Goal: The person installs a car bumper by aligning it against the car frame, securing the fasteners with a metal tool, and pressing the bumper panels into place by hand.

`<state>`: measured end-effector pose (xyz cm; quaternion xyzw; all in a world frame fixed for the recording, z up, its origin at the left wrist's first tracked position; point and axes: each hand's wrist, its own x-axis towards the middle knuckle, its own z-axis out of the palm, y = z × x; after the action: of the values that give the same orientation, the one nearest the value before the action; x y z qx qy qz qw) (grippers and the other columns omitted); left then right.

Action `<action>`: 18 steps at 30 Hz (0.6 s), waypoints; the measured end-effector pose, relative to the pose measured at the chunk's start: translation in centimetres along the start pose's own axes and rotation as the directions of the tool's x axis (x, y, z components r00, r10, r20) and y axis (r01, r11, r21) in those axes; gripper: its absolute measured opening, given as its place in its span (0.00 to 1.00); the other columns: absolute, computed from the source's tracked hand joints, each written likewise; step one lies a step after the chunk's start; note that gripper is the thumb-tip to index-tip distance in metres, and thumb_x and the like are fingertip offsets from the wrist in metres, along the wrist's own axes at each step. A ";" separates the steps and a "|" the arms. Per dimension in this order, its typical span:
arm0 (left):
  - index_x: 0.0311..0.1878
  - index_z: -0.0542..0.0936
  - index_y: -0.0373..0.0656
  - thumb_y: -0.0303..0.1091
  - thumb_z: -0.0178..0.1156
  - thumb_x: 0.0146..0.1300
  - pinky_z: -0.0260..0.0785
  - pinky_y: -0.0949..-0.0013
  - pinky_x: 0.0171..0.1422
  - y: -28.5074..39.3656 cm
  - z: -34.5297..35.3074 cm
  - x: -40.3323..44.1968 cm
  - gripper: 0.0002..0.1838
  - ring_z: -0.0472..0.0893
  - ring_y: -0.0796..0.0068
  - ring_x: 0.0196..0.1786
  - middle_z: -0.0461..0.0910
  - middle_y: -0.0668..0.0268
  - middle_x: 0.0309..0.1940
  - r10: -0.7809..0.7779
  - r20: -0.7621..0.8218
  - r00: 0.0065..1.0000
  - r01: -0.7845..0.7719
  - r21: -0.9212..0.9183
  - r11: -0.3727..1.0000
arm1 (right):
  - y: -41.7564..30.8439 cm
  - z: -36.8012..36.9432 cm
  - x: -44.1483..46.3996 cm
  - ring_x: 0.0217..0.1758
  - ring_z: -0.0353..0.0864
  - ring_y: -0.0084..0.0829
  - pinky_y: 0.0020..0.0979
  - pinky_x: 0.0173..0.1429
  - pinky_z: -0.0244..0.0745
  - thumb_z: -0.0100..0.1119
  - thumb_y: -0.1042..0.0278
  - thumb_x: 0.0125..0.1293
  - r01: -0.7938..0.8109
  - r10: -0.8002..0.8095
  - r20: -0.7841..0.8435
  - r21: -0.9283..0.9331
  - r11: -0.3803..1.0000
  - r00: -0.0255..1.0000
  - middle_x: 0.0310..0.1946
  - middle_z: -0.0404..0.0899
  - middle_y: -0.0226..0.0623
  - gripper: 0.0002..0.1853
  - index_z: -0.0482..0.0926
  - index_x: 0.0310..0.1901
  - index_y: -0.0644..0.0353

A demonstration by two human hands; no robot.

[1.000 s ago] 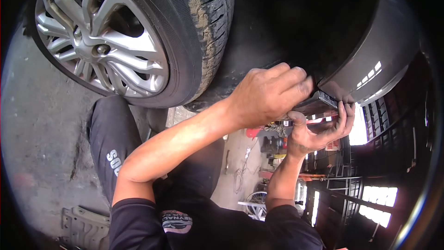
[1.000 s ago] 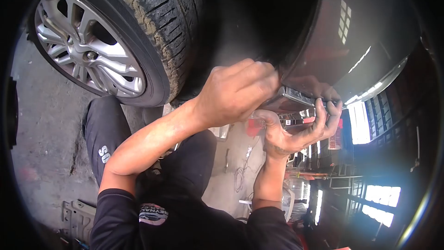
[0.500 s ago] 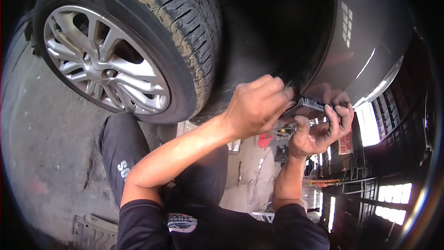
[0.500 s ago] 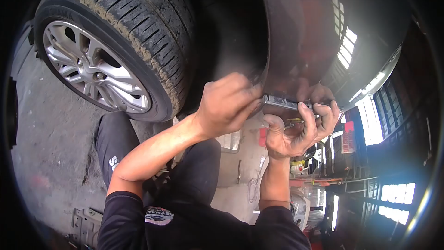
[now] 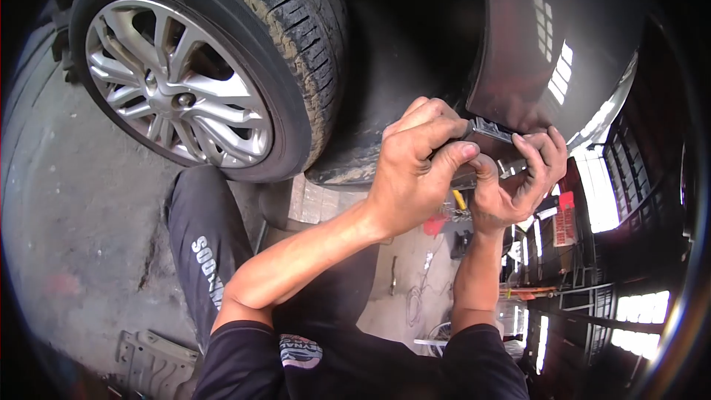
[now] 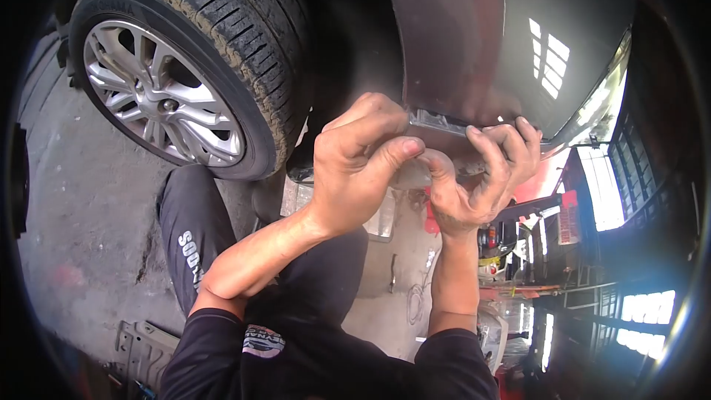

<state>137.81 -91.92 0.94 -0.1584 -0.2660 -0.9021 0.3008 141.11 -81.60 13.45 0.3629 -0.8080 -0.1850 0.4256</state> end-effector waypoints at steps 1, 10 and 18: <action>0.35 0.82 0.32 0.24 0.68 0.59 0.67 0.69 0.38 -0.2 -0.1 0.1 0.06 0.76 0.71 0.34 0.78 0.64 0.31 0.020 0.009 1.000 -0.020 0.007 1.000 | 0.0 0.0 -0.1 0.65 0.68 0.49 0.57 0.71 0.62 0.78 0.49 0.55 -0.012 0.013 -0.016 0.025 1.000 1.000 0.45 0.75 0.37 0.27 0.81 0.50 0.56; 0.35 0.82 0.32 0.25 0.68 0.61 0.67 0.71 0.39 -0.4 -0.4 0.6 0.05 0.76 0.77 0.34 0.79 0.65 0.31 -0.057 0.061 0.997 0.060 -0.049 0.997 | 0.3 1.2 -0.4 0.63 0.69 0.48 0.60 0.72 0.58 0.79 0.54 0.55 -0.010 0.011 -0.076 0.014 1.000 0.997 0.45 0.75 0.34 0.24 0.82 0.50 0.54; 0.40 0.83 0.28 0.25 0.67 0.61 0.71 0.71 0.41 -0.5 -0.5 0.0 0.09 0.79 0.74 0.35 0.80 0.60 0.32 -0.105 0.078 0.991 0.113 -0.114 0.987 | 0.1 1.0 -0.1 0.63 0.68 0.46 0.58 0.74 0.54 0.77 0.51 0.55 0.032 -0.033 -0.057 -0.014 0.999 0.998 0.44 0.75 0.33 0.21 0.85 0.46 0.53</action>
<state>137.42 -91.86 0.30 -0.1934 -0.2310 -0.9250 0.2314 140.25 -81.42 12.87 0.3785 -0.7882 -0.1865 0.4480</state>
